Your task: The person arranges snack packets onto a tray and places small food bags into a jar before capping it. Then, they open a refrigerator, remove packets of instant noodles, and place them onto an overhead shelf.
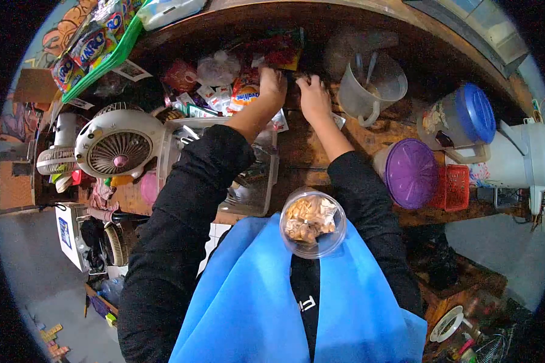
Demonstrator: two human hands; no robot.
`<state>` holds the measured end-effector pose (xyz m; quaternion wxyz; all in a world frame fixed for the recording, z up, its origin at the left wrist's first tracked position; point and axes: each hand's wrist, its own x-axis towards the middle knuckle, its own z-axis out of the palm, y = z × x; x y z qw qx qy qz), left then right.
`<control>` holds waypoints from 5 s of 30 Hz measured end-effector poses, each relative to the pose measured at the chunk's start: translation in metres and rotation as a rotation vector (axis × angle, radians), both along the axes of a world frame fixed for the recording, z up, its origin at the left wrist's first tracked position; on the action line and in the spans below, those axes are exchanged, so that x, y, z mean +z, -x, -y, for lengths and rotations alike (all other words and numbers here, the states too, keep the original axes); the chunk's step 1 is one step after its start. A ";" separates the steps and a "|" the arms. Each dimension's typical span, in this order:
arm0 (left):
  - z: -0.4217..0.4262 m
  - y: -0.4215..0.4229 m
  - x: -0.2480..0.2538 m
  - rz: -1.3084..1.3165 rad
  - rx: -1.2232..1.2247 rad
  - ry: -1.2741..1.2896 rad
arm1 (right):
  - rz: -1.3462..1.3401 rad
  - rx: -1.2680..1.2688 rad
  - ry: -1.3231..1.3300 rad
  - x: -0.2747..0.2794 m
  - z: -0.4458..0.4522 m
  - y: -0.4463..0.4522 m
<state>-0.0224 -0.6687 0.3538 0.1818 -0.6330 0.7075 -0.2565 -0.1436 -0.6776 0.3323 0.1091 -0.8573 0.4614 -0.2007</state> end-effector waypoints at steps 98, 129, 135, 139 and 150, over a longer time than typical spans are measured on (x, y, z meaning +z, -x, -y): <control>-0.520 -0.124 0.080 -1.976 0.104 0.998 | 0.324 0.777 -0.414 0.081 -0.345 -0.194; -0.401 -0.098 0.107 -1.956 -0.695 -0.439 | 0.529 0.592 -0.246 0.191 -0.375 -0.022; -0.366 -0.027 0.118 -1.963 -0.778 -0.497 | 0.612 0.564 -0.162 0.194 -0.355 0.049; -0.347 0.017 0.123 -1.868 -0.746 -0.398 | 0.463 0.434 -0.083 0.195 -0.342 0.095; -0.300 0.079 0.111 -1.867 -0.835 -0.447 | 0.682 0.726 -0.074 0.171 -0.279 0.164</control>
